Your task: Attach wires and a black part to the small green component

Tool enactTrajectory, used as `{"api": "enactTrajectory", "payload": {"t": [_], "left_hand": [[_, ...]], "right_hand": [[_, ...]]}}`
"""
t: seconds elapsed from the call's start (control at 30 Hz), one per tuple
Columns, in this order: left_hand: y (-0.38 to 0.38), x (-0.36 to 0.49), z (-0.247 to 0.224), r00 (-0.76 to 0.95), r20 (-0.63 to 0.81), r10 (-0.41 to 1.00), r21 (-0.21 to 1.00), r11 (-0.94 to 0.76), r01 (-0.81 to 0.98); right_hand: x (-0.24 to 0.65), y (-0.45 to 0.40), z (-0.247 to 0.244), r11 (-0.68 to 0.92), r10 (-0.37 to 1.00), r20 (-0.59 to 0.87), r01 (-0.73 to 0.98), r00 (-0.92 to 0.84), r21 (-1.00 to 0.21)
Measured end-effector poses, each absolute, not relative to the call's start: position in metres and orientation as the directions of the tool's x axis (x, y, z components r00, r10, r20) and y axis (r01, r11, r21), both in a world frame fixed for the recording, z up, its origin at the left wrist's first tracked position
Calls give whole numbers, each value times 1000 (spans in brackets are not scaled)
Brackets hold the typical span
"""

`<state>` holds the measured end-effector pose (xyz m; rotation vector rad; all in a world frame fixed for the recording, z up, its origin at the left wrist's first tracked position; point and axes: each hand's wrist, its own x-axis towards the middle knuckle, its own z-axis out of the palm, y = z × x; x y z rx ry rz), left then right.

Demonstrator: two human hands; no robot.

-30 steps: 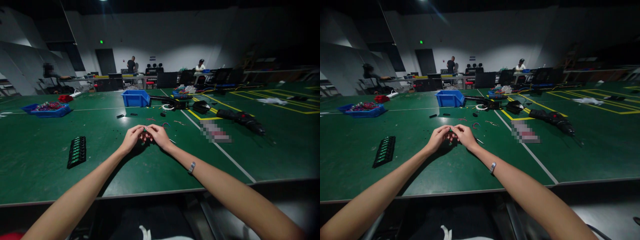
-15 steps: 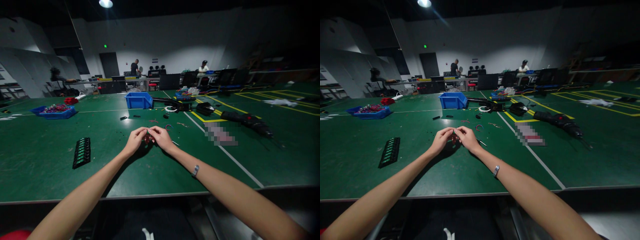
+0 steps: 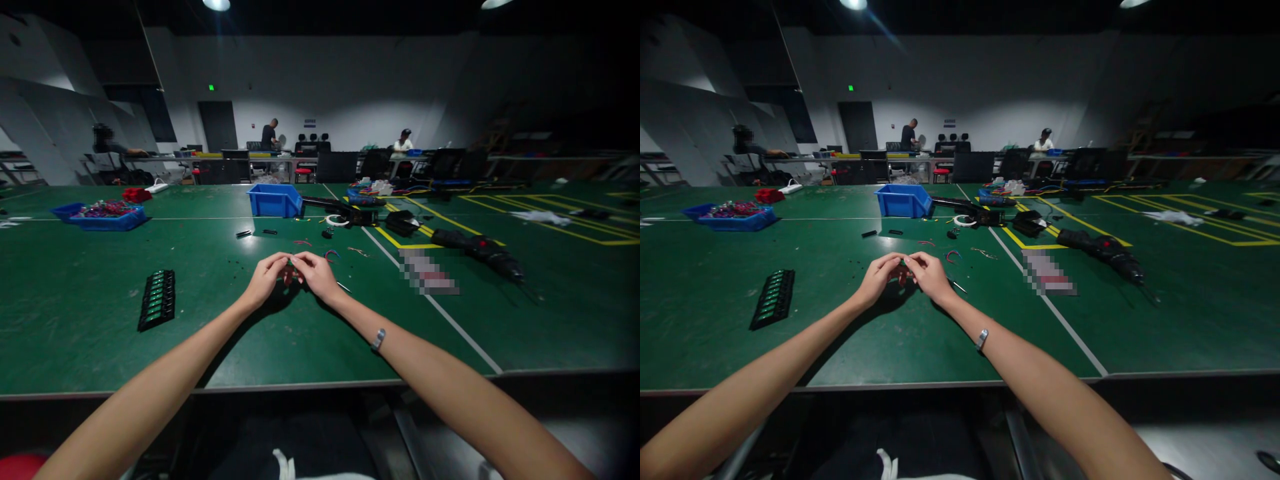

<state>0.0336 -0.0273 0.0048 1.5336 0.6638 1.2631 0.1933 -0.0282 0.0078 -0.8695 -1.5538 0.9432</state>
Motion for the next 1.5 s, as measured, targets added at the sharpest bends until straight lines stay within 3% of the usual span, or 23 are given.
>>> {"api": "enactTrajectory", "payload": {"t": [0.5,1.13,1.5], "left_hand": [[-28,31,7,313,400,862,916,-387,-105],[-22,29,5,370,360,856,932,-308,-194],[-18,24,3,485,207,849,949,-55,-309]], "right_hand": [[193,-30,11,421,897,411,30,-160,-907],[196,-32,14,466,878,448,91,-166,-880],[204,-23,8,504,852,466,135,-240,-853]]}}
